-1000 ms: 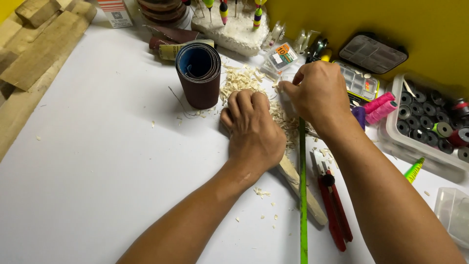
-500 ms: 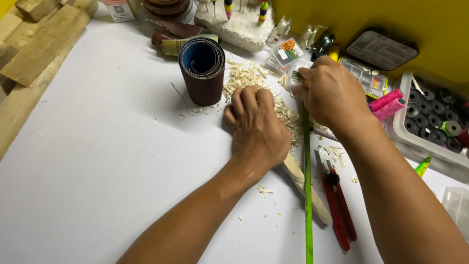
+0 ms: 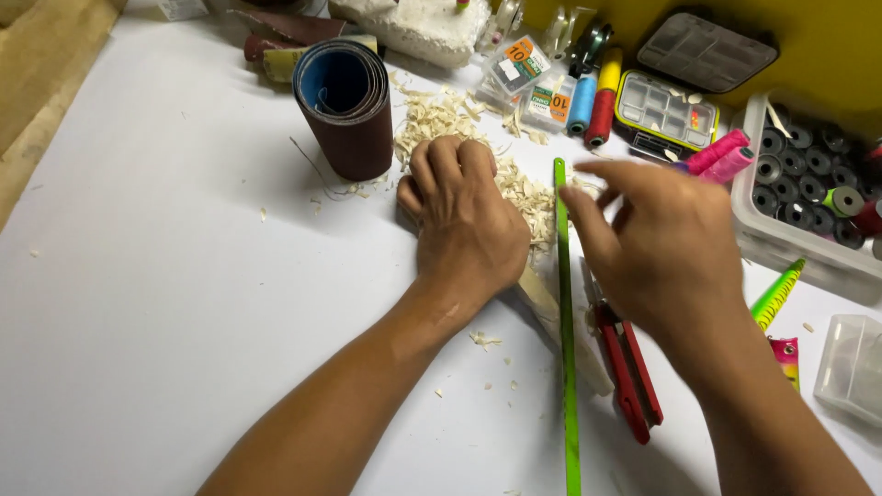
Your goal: The person carves a rectangular piece of light-colored wood using a utility knife, removing thin shavings to shape the edges. They then switch to a green file to smooth the surface of the wood. The work is performed on a white table cluttered with wood shavings and various fishing lures.
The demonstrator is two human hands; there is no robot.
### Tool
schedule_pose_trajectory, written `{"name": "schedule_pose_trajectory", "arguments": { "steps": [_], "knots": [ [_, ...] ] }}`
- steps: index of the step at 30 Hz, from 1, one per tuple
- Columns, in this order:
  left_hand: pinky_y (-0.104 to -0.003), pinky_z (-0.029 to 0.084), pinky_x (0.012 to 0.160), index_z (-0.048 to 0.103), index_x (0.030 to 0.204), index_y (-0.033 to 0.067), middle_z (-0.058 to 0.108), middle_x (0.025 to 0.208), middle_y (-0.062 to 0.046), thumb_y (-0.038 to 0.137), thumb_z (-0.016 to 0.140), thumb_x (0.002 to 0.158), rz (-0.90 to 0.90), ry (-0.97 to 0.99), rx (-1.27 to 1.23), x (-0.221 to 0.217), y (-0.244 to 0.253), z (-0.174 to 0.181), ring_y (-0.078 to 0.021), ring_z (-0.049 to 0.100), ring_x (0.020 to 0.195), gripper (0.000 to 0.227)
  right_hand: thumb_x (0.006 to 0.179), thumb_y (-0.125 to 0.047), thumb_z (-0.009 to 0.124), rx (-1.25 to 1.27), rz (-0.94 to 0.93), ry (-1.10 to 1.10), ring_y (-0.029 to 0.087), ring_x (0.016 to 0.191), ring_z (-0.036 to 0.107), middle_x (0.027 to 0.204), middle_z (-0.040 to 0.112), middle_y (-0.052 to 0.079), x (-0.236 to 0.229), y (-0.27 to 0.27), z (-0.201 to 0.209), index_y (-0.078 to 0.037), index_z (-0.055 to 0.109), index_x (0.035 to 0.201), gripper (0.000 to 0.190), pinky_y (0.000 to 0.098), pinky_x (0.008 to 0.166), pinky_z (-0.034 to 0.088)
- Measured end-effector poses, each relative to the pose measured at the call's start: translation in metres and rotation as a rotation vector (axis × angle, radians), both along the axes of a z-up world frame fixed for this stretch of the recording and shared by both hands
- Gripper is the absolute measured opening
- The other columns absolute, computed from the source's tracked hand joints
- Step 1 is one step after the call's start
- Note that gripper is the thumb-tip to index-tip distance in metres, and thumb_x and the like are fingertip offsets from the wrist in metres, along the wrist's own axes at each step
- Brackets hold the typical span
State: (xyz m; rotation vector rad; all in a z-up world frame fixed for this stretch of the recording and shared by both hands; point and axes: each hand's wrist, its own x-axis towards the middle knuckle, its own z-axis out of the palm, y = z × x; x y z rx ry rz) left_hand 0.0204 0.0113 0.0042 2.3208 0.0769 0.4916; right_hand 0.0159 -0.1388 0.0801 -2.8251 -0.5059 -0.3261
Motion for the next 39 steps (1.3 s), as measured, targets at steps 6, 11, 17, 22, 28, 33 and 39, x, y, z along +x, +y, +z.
{"name": "schedule_pose_trajectory", "arguments": {
  "steps": [6,11,17,22,28,33,39],
  "knots": [
    [-0.050,0.031,0.085,0.038,0.090,0.0111,0.044,0.103,-0.014,0.003,0.045,0.068,-0.013,-0.009,0.018,0.000,0.002,-0.004,-0.0355,0.041,0.109,0.025,0.080,-0.055,0.074,0.053,-0.556,0.554,0.023,0.048,0.056,0.048,0.063,-0.001,-0.118,-0.002,0.001,-0.033,0.061,0.122,0.049,0.0366,0.062,0.047],
    [-0.048,0.031,0.083,0.038,0.090,0.0140,0.043,0.103,-0.012,0.003,0.046,0.069,-0.022,0.049,0.051,0.001,0.002,-0.006,-0.0323,0.041,0.108,0.026,0.076,-0.037,0.080,0.288,-0.552,0.698,0.016,0.048,0.060,0.050,0.068,0.001,-0.142,-0.004,-0.023,-0.033,0.042,0.157,0.089,0.0285,0.062,0.052],
    [-0.049,0.031,0.083,0.039,0.092,0.0132,0.043,0.105,-0.013,0.004,0.049,0.068,-0.004,0.037,0.057,0.001,0.001,-0.004,-0.0340,0.041,0.109,0.028,0.089,-0.021,0.067,0.502,-0.528,0.649,0.014,0.052,0.025,0.054,0.029,-0.001,-0.168,-0.008,-0.042,-0.030,0.041,0.162,0.078,0.0279,0.047,0.030],
    [-0.049,0.031,0.083,0.038,0.091,0.0130,0.042,0.105,-0.012,0.003,0.048,0.068,0.000,0.039,0.048,0.001,0.001,-0.004,-0.0338,0.041,0.109,0.027,0.089,-0.014,0.060,0.546,-0.588,0.619,0.015,0.050,0.041,0.051,0.051,0.004,-0.174,0.002,-0.033,-0.029,0.052,0.156,0.069,0.0273,0.054,0.043],
    [-0.049,0.032,0.081,0.039,0.093,0.0128,0.044,0.106,-0.013,0.002,0.048,0.067,0.007,0.001,0.052,0.000,0.001,-0.005,-0.0341,0.042,0.109,0.029,0.087,-0.012,0.058,0.501,-0.629,0.651,0.014,0.046,0.048,0.046,0.068,0.006,-0.172,0.012,-0.027,-0.034,0.053,0.156,0.072,0.0253,0.055,0.052],
    [-0.047,0.031,0.079,0.037,0.092,0.0128,0.041,0.103,-0.013,0.000,0.044,0.066,0.001,-0.026,0.043,0.001,0.001,-0.009,-0.0327,0.041,0.104,0.030,0.087,-0.014,0.055,0.355,-0.466,0.600,0.019,0.039,0.046,0.038,0.057,0.005,-0.170,0.010,-0.030,-0.029,0.048,0.157,0.072,0.0314,0.052,0.051],
    [-0.048,0.031,0.080,0.037,0.093,0.0131,0.042,0.105,-0.013,-0.001,0.043,0.066,-0.004,-0.004,0.027,0.002,0.001,-0.008,-0.0334,0.041,0.107,0.031,0.087,-0.020,0.053,0.121,-0.545,0.626,0.033,0.039,0.038,0.045,0.044,0.022,-0.180,0.013,-0.030,-0.042,0.043,0.158,0.075,0.0413,0.050,0.044]
  ]
}}
